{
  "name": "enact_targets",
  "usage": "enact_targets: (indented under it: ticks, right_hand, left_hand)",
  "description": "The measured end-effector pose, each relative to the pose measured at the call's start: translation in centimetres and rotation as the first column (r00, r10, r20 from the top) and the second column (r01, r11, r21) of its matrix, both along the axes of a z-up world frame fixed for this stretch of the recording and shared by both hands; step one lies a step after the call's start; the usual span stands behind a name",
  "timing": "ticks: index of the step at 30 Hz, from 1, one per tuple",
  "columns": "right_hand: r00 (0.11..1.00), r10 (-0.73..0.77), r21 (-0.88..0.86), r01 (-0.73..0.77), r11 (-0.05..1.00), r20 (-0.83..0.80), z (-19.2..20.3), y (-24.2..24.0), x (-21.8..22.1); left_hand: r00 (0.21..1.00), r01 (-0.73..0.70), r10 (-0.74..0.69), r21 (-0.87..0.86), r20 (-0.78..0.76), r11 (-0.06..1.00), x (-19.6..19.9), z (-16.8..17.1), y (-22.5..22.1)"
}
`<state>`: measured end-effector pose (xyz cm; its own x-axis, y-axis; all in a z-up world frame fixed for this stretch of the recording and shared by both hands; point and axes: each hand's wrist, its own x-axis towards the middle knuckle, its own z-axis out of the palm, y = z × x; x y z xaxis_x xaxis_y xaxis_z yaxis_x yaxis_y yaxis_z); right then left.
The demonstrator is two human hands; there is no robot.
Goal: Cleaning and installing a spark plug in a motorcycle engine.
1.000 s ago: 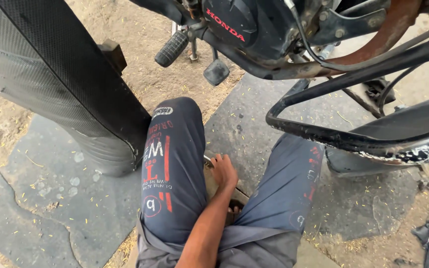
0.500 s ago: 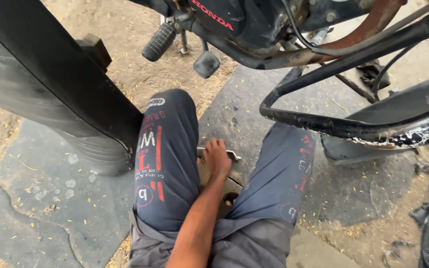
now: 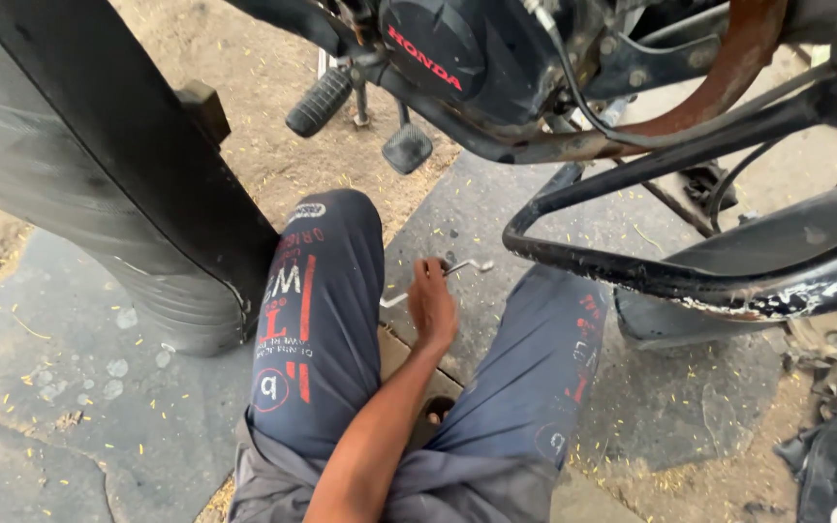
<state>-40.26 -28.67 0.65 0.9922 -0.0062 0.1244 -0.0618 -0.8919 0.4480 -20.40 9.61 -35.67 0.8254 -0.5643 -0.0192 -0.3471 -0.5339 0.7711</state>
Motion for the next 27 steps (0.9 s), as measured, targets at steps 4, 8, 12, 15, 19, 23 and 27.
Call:
enact_targets:
  ticks: [4,8,12,15,19,23,27]
  right_hand:
    - [1.000,0.017,-0.020,-0.016,1.000,0.022,1.1,0.3,2.1]
    - [0.999,0.028,-0.021,-0.027,0.999,0.046,1.0,1.7,3.8]
    - [0.995,0.053,0.002,-0.054,0.999,0.079,-0.5,3.4,6.6]
    - [0.996,0.045,0.013,-0.046,0.999,0.080,-1.5,3.2,6.7]
    - [0.996,0.041,0.026,-0.044,0.999,0.084,-2.3,4.9,6.9]
    - [0.996,0.018,0.045,-0.022,0.999,0.084,-3.0,6.8,5.9]
    - [0.997,-0.001,0.059,-0.004,0.998,0.078,-3.4,8.1,5.0]
  left_hand:
    - [0.988,-0.143,0.151,-0.505,-0.027,0.851,-0.3,4.1,-2.4]
    - [0.592,-0.460,-0.223,-0.551,-0.775,0.697,1.8,10.0,-1.6]
    - [0.368,-0.492,-0.426,-0.561,-0.827,0.665,5.6,11.9,1.4]
    - [0.063,-0.645,-0.700,-0.564,-0.712,0.515,7.5,12.4,3.3]
    - [-0.094,-0.647,-0.708,-0.498,-0.700,0.578,4.7,10.5,5.9]
    - [-0.355,-0.600,-0.741,-0.470,-0.570,0.648,2.9,12.2,8.2]
    - [-0.437,-0.572,-0.788,-0.543,-0.433,0.615,3.1,13.7,8.7]
